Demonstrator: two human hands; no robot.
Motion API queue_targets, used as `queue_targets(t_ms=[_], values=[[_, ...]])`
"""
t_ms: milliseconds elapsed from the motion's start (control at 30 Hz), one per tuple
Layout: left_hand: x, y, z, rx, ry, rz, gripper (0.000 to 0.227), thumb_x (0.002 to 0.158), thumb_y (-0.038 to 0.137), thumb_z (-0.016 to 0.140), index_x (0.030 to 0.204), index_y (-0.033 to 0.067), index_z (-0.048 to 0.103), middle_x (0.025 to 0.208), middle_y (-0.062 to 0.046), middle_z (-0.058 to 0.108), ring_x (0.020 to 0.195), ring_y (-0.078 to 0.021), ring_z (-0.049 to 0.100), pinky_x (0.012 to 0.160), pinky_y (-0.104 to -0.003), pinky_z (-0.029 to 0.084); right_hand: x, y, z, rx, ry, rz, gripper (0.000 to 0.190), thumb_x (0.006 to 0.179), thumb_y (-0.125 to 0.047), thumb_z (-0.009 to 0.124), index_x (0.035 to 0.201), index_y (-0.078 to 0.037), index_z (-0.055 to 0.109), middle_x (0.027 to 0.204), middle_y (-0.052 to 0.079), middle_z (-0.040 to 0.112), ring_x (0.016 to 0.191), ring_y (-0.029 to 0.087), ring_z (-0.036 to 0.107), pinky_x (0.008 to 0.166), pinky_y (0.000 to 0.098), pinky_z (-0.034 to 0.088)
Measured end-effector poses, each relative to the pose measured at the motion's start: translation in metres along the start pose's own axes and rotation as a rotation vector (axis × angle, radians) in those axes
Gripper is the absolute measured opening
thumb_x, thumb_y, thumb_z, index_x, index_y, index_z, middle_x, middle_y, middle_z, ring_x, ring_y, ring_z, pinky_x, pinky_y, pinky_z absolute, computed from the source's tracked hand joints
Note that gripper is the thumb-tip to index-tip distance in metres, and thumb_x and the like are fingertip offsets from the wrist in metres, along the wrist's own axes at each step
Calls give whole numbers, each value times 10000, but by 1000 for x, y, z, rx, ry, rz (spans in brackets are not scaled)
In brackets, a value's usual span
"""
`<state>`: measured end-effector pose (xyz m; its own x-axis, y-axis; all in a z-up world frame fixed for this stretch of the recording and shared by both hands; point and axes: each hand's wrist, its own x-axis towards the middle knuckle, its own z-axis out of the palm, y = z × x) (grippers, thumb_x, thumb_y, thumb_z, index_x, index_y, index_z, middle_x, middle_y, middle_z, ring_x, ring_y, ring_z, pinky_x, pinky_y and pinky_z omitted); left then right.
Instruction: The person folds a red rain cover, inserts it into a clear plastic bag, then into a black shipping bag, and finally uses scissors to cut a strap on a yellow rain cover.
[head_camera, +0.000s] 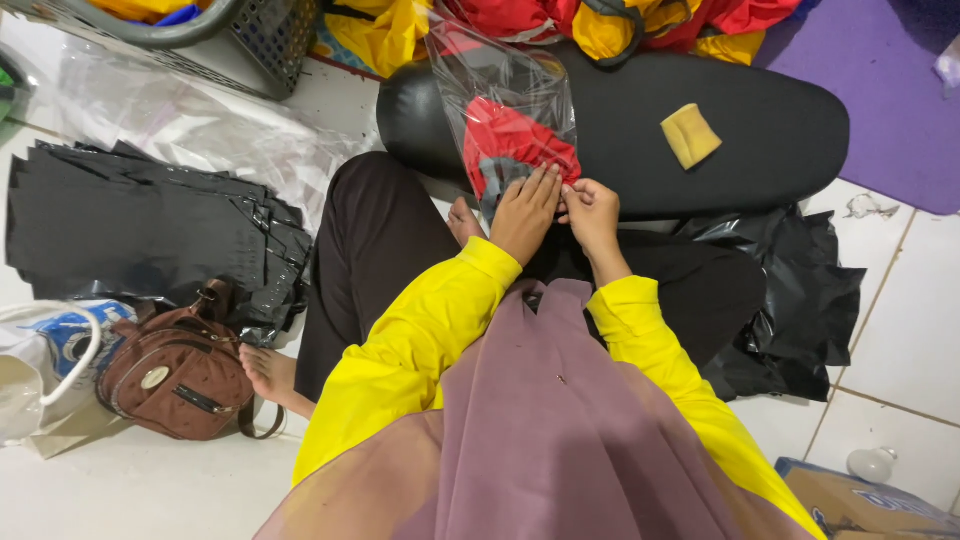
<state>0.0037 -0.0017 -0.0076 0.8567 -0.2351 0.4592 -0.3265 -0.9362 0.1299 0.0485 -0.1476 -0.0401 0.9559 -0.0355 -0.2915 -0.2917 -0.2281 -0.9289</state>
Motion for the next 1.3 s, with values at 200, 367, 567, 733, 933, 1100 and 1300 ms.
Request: queue_targets(t_ms=[200, 367, 567, 733, 933, 1100, 1300], values=[[21, -15, 2, -17, -14, -21, 471, 984, 132, 600, 1447, 53, 560, 1532, -146, 535, 1432, -288, 488, 1065, -392, 430, -44, -48, -19, 20, -84, 15, 163, 985, -53, 679, 1103, 58, 701, 870, 211, 743, 689, 194, 742, 584, 285, 663], [38, -6, 0, -87, 56, 64, 629, 1000, 239, 659, 1559, 75, 422, 1610, -163, 434, 1493, -323, 429, 1107, -383, 448, -62, -43, -38, 25, -45, -7, 167, 994, -32, 672, 1125, 69, 690, 889, 222, 736, 703, 195, 735, 605, 299, 667], [6, 14, -11, -97, 269, 153, 74, 958, 146, 651, 1019, 159, 692, 1083, -48, 695, 956, -237, 690, 772, -331, 541, -100, -102, -52, -373, 280, -544, 352, 908, -22, 804, 1214, 25, 636, 1097, 185, 654, 923, 277, 695, 723, 335, 626], [5, -19, -82, 93, 200, -111, 83, 970, 234, 671, 1049, 208, 666, 933, -61, 619, 853, -293, 629, 639, -411, 444, -131, -129, -21, -504, 184, -1008, 150, 945, 26, 687, 1074, 2, 761, 1050, 125, 721, 973, 312, 719, 843, 400, 594], [-6, -45, -95, -715, -85, -774, 855, 814, -10, 823, 1525, 52, 353, 1087, -285, 706, 999, -521, 700, 879, -613, 553, -102, -73, 21, -794, -124, -906, 473, 1000, 34, 545, 1473, 38, 533, 1524, 288, 488, 1418, 449, 441, 1167, 529, 359], [-12, -42, -99, -705, -138, -768, 589, 873, -14, 767, 1402, 91, 530, 875, -148, 760, 861, -361, 746, 812, -468, 604, -69, -76, 32, -972, -173, -959, 574, 1016, -25, 524, 1574, 9, 397, 1619, 257, 371, 1459, 487, 360, 1142, 582, 363], [-25, -46, -96, -637, -251, -779, 647, 876, 1, 767, 1449, 139, 501, 895, -105, 708, 915, -318, 732, 866, -451, 608, -27, -67, 42, -1061, -247, -887, 675, 1023, -56, 535, 1643, -45, 268, 1698, 216, 200, 1535, 471, 205, 1211, 583, 266]])
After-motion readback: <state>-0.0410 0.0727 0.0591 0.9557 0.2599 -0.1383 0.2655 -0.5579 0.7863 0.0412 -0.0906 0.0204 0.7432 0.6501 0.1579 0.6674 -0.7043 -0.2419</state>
